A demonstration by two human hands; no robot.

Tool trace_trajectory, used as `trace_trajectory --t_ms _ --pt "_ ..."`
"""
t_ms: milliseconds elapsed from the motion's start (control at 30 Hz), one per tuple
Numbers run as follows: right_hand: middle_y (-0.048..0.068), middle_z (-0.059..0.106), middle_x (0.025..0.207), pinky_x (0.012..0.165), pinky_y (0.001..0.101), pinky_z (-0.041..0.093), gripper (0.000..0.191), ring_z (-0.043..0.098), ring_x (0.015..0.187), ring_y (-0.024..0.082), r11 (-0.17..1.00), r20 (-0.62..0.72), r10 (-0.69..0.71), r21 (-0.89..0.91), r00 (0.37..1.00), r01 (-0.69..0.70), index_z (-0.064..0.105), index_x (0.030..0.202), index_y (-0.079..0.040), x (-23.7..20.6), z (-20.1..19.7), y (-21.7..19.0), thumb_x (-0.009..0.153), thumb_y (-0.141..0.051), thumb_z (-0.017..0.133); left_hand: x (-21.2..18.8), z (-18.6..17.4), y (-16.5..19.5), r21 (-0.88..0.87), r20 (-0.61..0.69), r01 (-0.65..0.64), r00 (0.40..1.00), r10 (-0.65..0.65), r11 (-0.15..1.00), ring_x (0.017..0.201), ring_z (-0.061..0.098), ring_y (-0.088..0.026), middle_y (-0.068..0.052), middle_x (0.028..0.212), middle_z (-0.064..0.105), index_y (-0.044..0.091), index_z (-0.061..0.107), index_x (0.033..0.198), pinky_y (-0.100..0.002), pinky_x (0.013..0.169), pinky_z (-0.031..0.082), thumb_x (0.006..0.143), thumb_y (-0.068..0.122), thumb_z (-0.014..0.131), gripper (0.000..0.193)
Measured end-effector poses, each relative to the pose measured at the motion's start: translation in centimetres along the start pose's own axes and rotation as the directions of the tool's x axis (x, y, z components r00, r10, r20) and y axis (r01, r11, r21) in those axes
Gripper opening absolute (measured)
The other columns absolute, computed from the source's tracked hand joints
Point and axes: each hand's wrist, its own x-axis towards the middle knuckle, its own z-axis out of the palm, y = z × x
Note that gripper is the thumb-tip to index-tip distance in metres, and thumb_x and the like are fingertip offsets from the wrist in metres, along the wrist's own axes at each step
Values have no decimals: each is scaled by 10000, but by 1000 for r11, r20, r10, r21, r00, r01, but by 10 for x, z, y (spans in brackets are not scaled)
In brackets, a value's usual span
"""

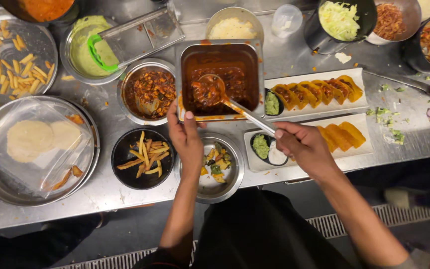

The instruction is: The person arranges hard taco shells on two serving trays, then uses a ladle to spoon a red meat sauce onto each shell. The person also mixes a white creamy sauce into a bowl of the same red sauce and spoons the mixture onto additional shells.

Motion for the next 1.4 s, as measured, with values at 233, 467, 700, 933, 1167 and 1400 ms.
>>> trace_trajectory --t_ms 233,467,700,933,1167,1400 --pt "-37 516 701 542 228 330 335 403 591 57 933 -142 -14 354 990 64 643 1283 50 -36 3 34 973 -77 634 -4 -15 -21 133 -121 107 989 -91 985 753 636 -126 -46 1028 598 69 404 1510 -268 702 571 1047 284 550 532" --pt "-11 536 693 530 246 339 351 421 582 73 835 -399 59 522 915 174 651 1276 68 -106 2 77 1001 -150 644 -15 -24 -19 167 48 -89 995 82 982 985 614 -142 -102 1281 620 38 389 1516 -281 742 554 1234 391 497 465" --pt "-17 561 718 556 215 352 338 455 621 56 996 -742 21 73 670 49 696 1260 52 -170 -51 93 1006 -167 649 -12 -24 -16 43 79 -64 995 61 997 1044 632 -174 -100 1363 597 66 338 1569 -295 755 529 1209 390 531 521" --pt "-27 558 725 600 211 392 313 480 662 47 981 -768 -70 -169 637 -95 703 1283 16 -196 -82 114 1035 -164 642 -58 3 -19 458 -130 -344 886 445 820 1268 468 -187 -80 1327 463 71 309 1522 -375 1117 374 1172 427 584 570" --pt "72 636 706 610 268 468 266 578 617 103 822 -691 -291 -535 662 -197 722 1233 -11 -197 -103 120 1005 -144 688 -125 53 -11 301 38 -328 942 332 896 1245 431 -203 -108 1352 432 64 293 1490 -363 1071 349 1044 437 679 699" --pt "76 641 748 611 266 458 251 581 631 114 787 -622 -394 -609 677 -101 707 1230 2 -194 -111 129 1013 -121 679 -140 59 -7 239 86 -263 965 249 935 1326 414 -218 -115 1384 408 49 275 1512 -371 1116 324 1040 280 699 676"
